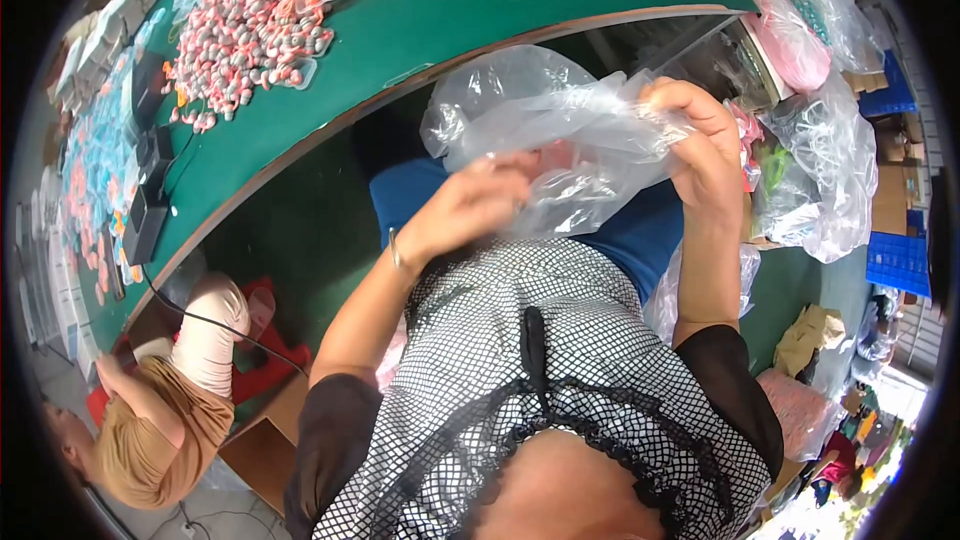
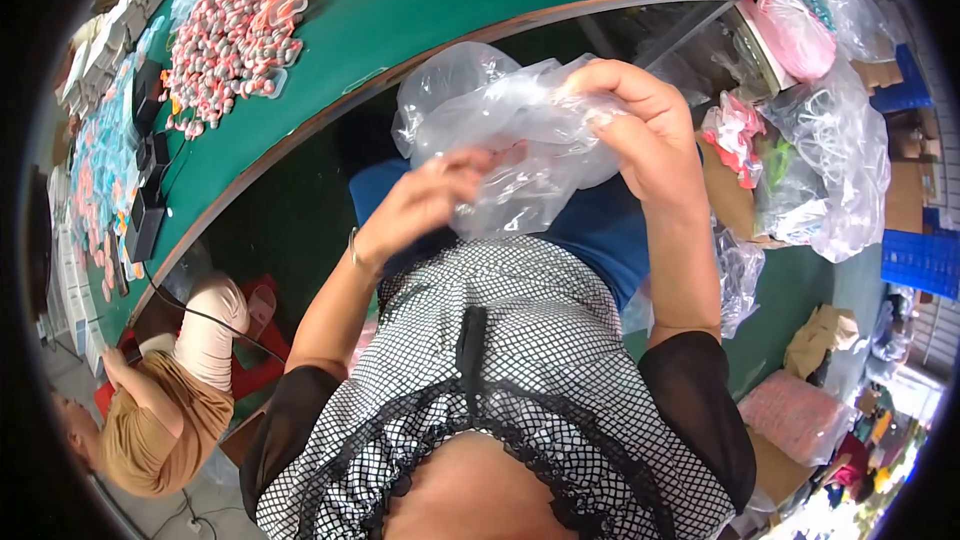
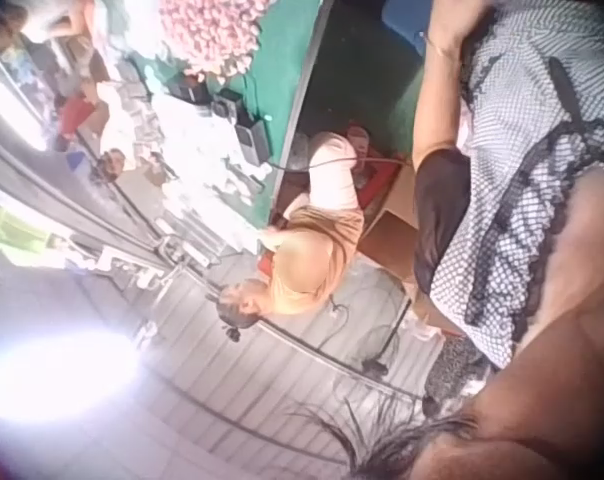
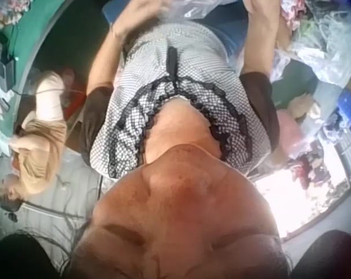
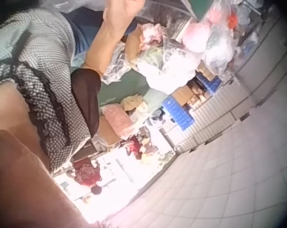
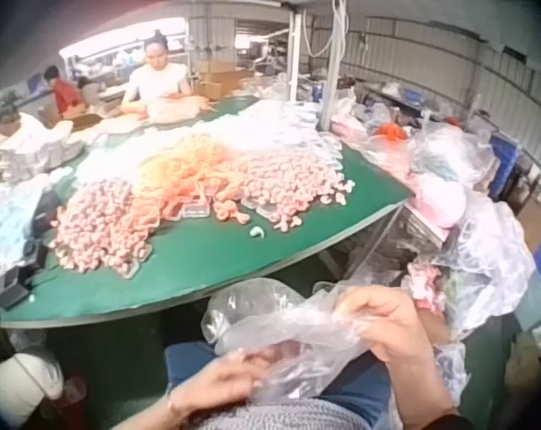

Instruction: Sorting and packaging small silicone components and cords into plastic cases and bags.

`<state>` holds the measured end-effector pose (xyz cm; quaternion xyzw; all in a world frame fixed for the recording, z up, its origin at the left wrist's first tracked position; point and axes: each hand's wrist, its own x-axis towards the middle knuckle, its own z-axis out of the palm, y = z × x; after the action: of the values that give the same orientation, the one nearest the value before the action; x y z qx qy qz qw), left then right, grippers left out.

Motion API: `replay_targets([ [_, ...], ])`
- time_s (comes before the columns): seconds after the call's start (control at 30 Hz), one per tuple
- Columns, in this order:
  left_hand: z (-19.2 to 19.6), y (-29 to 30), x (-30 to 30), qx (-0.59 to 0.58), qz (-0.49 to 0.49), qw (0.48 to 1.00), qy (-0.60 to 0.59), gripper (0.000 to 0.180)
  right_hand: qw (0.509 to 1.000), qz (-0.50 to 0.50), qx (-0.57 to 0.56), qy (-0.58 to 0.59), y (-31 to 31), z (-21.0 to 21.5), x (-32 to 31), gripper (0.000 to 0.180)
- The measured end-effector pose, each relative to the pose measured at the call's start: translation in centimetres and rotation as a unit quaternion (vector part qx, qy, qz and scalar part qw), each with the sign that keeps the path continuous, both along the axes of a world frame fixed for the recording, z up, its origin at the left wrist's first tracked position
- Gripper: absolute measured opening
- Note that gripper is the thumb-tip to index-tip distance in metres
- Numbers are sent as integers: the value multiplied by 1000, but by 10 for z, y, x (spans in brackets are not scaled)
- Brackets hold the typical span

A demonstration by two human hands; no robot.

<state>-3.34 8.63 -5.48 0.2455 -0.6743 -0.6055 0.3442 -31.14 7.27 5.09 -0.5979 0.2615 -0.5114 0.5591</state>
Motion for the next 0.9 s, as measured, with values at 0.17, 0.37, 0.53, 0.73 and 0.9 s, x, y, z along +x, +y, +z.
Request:
replay_targets([
  [0.17,-29,-8,-55,-318,-66,920,-220,59,999,-23,23,-11,-1,-5,-5,29],
  [0.37,31,12,-57,-208,-172,902,-336,41,983,-170,67,-18,16,25,-41,29],
  [0.53,54,33,-49,-218,-222,906,-288,30,980,-192,57,-8,31,44,-48,32],
  [0.73,75,34,-39,-188,-180,928,-267,29,938,-331,88,50,38,55,-50,32],
  [0.9,139,43,-25,-257,-145,919,-260,31,954,-287,17,82,36,103,-59,35],
])
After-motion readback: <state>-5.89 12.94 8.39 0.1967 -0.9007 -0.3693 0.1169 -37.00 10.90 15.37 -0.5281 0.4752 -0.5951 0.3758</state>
